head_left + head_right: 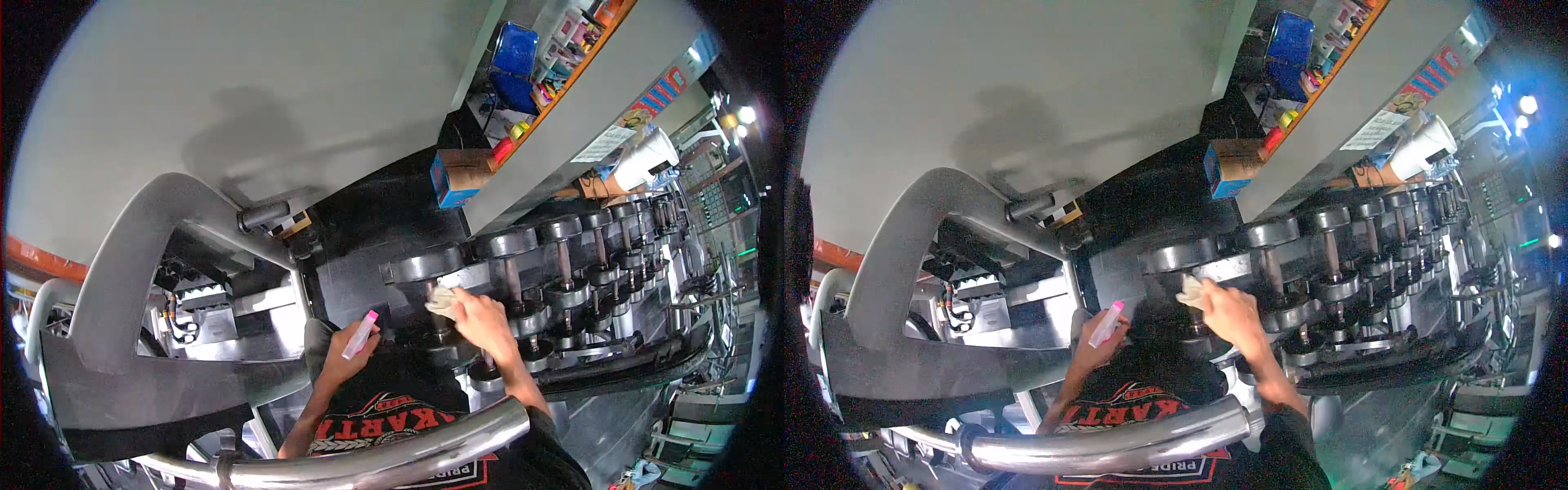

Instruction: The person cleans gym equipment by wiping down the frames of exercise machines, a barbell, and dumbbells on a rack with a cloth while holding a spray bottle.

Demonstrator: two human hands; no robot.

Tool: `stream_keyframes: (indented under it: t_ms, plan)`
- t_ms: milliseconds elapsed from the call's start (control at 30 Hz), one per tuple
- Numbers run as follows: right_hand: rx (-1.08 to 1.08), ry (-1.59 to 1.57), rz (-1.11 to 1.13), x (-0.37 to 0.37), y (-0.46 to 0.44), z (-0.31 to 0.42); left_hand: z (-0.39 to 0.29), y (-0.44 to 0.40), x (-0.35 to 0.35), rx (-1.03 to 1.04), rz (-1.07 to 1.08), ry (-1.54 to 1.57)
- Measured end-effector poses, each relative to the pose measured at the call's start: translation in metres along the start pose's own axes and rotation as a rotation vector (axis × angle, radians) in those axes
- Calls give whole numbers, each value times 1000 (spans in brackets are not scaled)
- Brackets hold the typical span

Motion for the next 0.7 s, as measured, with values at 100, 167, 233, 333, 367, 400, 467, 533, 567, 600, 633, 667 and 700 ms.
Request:
stream_keyframes:
  t_ms: [100,167,233,333,367,400,467,533,567,600,633,667,700]
  plan:
    - [-215,-40,93,31,-1,33,8,3,-4,16,-84,17]
    - [-236,89,310,80,-1,45,5,4,-6,35,-85,4]
    - [-320,88,293,129,1,37,-7,4,-7,46,-91,-32]
    - [-362,66,256,160,0,19,4,4,-8,75,-102,53]
    - [-383,20,286,168,3,9,6,5,-9,72,-94,54]
    - [-376,21,287,155,3,6,6,5,-9,30,-85,75]
    - [-337,50,563,109,-3,11,5,7,-8,-19,-73,96]
    - [-279,-72,710,72,-9,-4,2,6,-9,-24,-48,8]
    - [-283,-51,673,57,-10,-24,0,4,-9,-25,-41,7]
    - [-286,-27,637,44,-13,-39,-1,3,-9,-53,-40,3]
    - [-161,84,679,9,-17,-35,-1,3,-10,-83,-40,-2]
    - [-35,196,719,-22,-18,-30,0,1,-10,-85,-35,1]
    - [-4,196,586,-18,-22,-50,2,-1,-11,-46,-39,-22]
Point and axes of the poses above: each hand's wrist, its own y-axis away from the middle knuckle, its own x-axis out of the palm, z = x × y, the point moved 3 cm from there along -y, towards the middle knuckle, and after that the axes turned 1 degree about -z, right-handed, at the moved point
